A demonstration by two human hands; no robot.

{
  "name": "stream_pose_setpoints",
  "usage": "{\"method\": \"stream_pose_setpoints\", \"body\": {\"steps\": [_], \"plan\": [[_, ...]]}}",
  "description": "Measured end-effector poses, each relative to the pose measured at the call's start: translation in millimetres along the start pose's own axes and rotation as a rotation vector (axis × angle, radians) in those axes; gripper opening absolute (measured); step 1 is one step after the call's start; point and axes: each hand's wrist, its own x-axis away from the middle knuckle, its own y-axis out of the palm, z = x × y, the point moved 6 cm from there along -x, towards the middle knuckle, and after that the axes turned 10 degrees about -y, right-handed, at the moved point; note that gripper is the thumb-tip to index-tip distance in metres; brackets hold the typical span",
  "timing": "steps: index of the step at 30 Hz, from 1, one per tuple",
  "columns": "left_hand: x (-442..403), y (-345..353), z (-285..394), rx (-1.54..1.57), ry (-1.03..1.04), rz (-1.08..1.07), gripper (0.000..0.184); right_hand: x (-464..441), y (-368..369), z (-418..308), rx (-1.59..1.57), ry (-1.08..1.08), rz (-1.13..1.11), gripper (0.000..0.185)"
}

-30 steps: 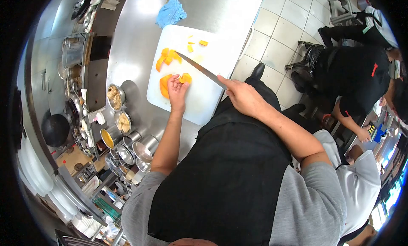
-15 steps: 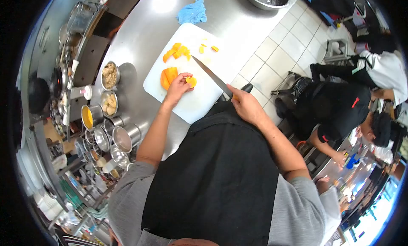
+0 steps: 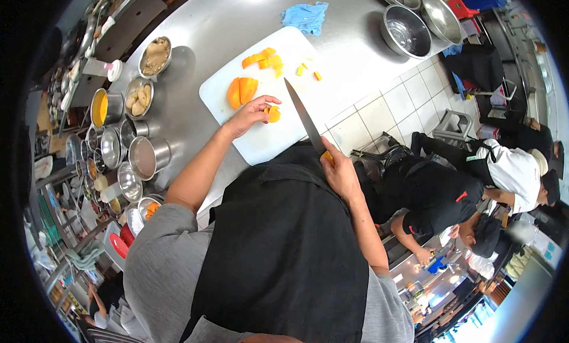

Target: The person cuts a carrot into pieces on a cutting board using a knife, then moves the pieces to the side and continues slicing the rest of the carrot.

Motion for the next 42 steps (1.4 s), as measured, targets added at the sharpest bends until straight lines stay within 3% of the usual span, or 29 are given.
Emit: {"method": "stream_pose_setpoints", "body": {"steps": [3, 7, 9, 10, 12, 14, 16, 20, 24, 28, 32, 34, 36, 37, 39, 42], "plan": [[2, -3, -5, 0.081, 0.010, 0.026, 0.044, -6, -2, -6, 0.000, 0.104, -0.073, 0.057], [14, 14, 15, 0.194, 0.091, 0.007, 0.044, -13, 1, 5, 0.031, -0.018, -0.036, 0.057], [14, 26, 22, 0.234, 0.148, -0.023, 0.045, -13, 7, 15, -0.331, 0.149, -0.068, 0.057], [11, 31, 23, 0.276, 0.147, 0.000, 0.044, -15, 7, 17, -0.321, 0.145, -0.076, 0.057], [8, 29, 16, 0.326, 0.156, 0.032, 0.044, -21, 5, 23, -0.601, 0.123, 0.017, 0.058], [-8, 12, -13, 0.373, 0.029, 0.153, 0.048, -25, 4, 48, -0.664, 0.148, 0.018, 0.056], [-6, 2, -22, 0.370, 0.006, 0.230, 0.050, -26, 15, 82, -0.980, 0.219, -0.074, 0.052], [4, -7, -33, 0.208, 0.048, 0.253, 0.056, -1, 37, 167, -0.991, 0.342, -0.183, 0.041], [10, 0, -31, 0.229, 0.104, 0.175, 0.058, 21, 40, 193, -1.003, 0.360, -0.096, 0.037], [22, 13, -12, 0.409, 0.099, 0.067, 0.057, 34, 16, 187, -0.810, 0.374, -0.026, 0.040], [20, 12, -12, 0.527, 0.096, -0.023, 0.057, 33, -8, 167, -0.232, 0.252, 0.058, 0.041], [18, 13, -14, 0.586, 0.076, -0.047, 0.056, 28, -7, 126, -0.145, 0.169, 0.079, 0.042], [17, 5, -13, 0.390, 0.084, 0.144, 0.052, 18, -2, 95, -0.055, 0.081, 0.107, 0.044], [12, 1, -16, 0.387, 0.082, 0.142, 0.052, 13, 2, 88, -0.023, 0.074, 0.091, 0.043], [6, -6, -19, 0.040, 0.192, 0.273, 0.049, 5, 7, 82, 0.164, -0.001, 0.076, 0.043], [1, -10, -19, -0.143, 0.204, 0.365, 0.049, 12, 3, 78, 0.125, 0.043, 0.118, 0.043]]}}
